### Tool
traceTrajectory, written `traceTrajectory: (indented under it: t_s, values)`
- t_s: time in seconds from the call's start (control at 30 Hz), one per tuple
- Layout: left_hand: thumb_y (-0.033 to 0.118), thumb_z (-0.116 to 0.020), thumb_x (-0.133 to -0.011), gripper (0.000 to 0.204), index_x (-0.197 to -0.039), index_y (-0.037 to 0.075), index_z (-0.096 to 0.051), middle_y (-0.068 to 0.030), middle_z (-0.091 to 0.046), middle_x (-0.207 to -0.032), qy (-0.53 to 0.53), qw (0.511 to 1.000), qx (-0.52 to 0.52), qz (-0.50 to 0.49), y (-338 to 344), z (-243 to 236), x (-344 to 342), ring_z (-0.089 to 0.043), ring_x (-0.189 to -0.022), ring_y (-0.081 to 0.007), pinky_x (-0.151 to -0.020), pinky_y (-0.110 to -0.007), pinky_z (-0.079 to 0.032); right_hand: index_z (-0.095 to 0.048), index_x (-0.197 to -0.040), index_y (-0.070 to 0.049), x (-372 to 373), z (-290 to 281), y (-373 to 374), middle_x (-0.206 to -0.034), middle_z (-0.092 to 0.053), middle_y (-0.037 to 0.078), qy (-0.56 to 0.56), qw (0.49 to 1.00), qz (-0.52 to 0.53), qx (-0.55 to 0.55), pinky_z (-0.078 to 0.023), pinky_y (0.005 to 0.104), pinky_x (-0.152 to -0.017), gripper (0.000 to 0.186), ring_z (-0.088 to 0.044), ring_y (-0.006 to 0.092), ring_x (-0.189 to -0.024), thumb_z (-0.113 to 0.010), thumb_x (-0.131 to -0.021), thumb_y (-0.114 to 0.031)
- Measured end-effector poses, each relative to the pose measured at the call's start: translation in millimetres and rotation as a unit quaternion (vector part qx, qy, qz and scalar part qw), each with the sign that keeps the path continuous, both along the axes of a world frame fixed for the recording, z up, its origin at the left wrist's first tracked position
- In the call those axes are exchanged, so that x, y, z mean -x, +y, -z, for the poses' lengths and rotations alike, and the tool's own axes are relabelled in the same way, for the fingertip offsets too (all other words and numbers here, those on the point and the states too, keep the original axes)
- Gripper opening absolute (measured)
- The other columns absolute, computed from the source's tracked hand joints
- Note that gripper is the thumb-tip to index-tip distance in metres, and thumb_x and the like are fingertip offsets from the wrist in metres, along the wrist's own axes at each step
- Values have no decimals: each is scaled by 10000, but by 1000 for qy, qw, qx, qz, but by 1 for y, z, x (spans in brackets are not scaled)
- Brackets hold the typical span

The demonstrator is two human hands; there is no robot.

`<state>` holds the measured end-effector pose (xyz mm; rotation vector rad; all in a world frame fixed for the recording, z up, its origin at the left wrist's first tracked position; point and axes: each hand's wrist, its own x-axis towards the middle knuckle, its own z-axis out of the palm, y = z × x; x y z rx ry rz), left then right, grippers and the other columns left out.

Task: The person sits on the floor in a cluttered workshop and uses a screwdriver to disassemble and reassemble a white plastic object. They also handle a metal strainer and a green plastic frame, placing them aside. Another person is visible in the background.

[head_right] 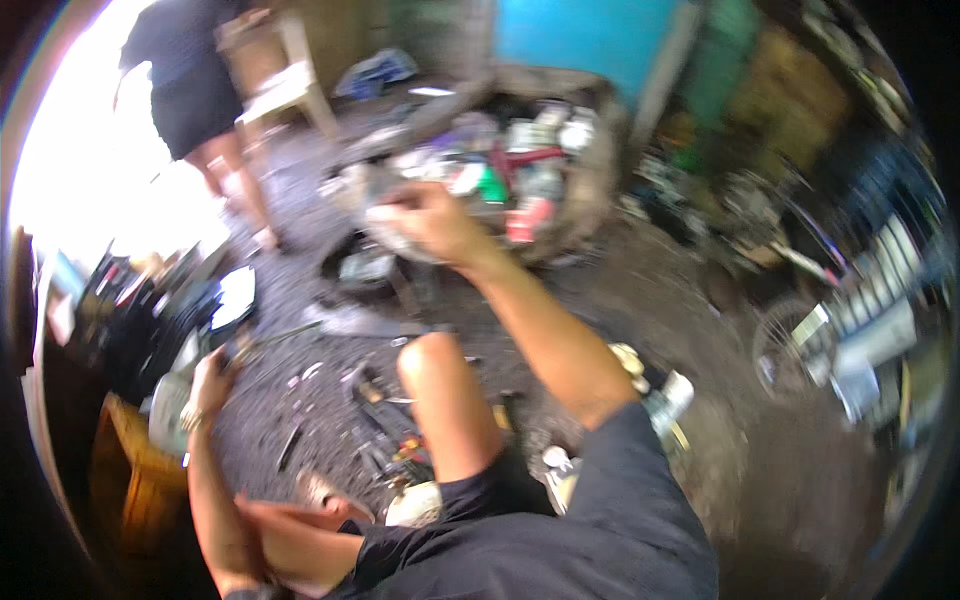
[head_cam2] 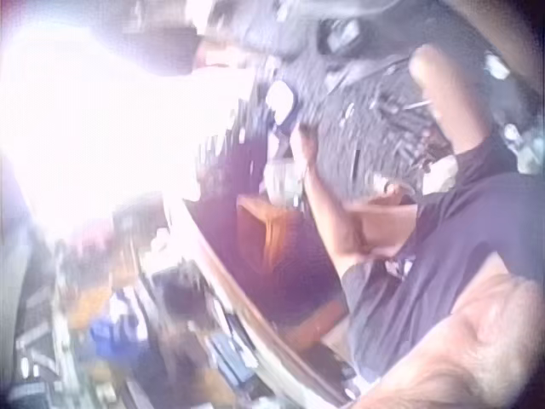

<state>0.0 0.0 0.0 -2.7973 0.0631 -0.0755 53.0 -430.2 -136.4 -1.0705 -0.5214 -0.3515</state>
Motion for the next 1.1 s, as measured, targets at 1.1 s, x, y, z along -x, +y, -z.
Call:
traceTrajectory:
  t_s: [1.1]
  values:
    - [361,-605,-1021,375,-996,12,-743,-78,-599,-654,-97,878,467,-39,-69,300,113,-513,-599,-148,-587,-364,-418,-730,-979,-34,164,-43,-191,-795,-651,-46,122,901,191,369,-332,223,-583,127,-465,24,-654,-714,-939,-153]
